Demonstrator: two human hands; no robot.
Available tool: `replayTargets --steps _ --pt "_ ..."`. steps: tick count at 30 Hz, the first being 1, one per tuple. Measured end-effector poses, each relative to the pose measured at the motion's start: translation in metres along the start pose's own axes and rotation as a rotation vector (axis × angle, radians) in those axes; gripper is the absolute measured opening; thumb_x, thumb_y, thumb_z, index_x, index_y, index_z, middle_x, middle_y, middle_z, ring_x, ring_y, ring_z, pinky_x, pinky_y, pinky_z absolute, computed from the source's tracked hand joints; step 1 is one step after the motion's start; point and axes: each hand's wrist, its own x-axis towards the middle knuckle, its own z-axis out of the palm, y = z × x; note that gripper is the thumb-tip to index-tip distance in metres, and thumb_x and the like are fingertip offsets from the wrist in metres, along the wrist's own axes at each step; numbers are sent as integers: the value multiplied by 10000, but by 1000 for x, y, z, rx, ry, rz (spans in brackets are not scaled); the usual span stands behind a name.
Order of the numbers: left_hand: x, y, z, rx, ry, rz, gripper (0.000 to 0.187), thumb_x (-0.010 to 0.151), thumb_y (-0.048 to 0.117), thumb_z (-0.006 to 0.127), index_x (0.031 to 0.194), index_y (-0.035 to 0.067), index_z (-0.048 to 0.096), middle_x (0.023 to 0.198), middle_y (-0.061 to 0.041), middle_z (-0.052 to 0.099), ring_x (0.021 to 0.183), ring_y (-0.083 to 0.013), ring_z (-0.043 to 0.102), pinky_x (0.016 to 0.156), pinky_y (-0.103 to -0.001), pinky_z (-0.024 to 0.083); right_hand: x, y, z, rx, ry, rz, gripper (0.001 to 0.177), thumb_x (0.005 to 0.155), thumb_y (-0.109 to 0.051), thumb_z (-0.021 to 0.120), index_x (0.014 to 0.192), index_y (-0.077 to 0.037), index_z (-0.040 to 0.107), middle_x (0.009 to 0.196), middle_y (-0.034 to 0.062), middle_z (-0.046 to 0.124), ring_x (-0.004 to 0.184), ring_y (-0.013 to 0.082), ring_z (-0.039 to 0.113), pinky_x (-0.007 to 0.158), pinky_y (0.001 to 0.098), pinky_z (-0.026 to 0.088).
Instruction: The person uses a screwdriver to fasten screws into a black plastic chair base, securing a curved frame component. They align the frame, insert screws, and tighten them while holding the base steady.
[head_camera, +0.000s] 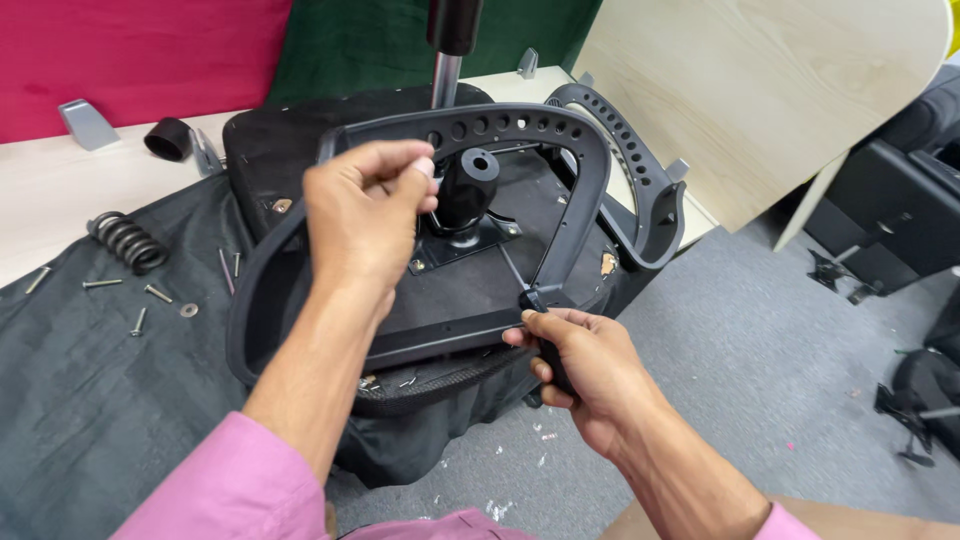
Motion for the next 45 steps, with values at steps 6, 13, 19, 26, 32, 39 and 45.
replayTargets --steps 6,13,19,26,32,39,45 --pt "-33 -46 31 -162 64 -487 155 897 41 726 1033 -30 711 867 -91 725 756 -149 698 707 -274 594 4 -11 -45 -80 -49 -25 201 930 -170 646 1019 9 671 879 83 758 539 81 450 403 235 295" --pt "-28 -92 34 -587 52 -697 158 921 80 719 1054 2 687 963 -92 683 902 -162 676 851 -290 613 -9 -39 -58 -323 -65 -166 394 891 -156 714 1261 -18 707 842 80 694 555 77 500 445 231 380" --pt "-9 -104 36 -721 -7 -759 217 916 29 700 1119 -43 682 1024 -108 698 958 -168 691 905 -263 604 -20 -56 -44 -343 81 -195 427 853 -186 740 1261 -64 707 870 116 813 493 101 504 424 254 370" --pt "6 -105 34 -743 -109 -779 244 909 -23 675 1151 -58 671 1069 -123 698 990 -168 698 929 -241 603 -22 -64 -33 -367 120 -238 410 834 -170 755 1225 -48 735 823 128 810 479 106 470 418 260 359" --pt "10 -107 32 -649 -175 -743 213 930 -4 662 1137 -50 684 1063 -139 711 976 -173 692 929 -254 588 -24 -65 -31 -347 136 -228 384 829 -156 754 1196 -45 761 799 126 808 470 95 459 410 251 336" --pt "8 -105 31 -515 -241 -717 202 939 22 654 1123 -41 709 1051 -130 713 959 -171 690 924 -280 589 -24 -65 -30 -361 153 -188 370 825 -149 754 1178 -37 764 779 140 807 452 108 448 393 248 312" --pt "12 -92 28 -243 -341 -660 208 933 37 661 1115 -44 722 1025 -139 735 920 -176 708 889 -291 599 -21 -66 -36 -373 120 -168 340 854 -165 735 1167 -44 788 791 105 782 479 87 441 393 240 284"
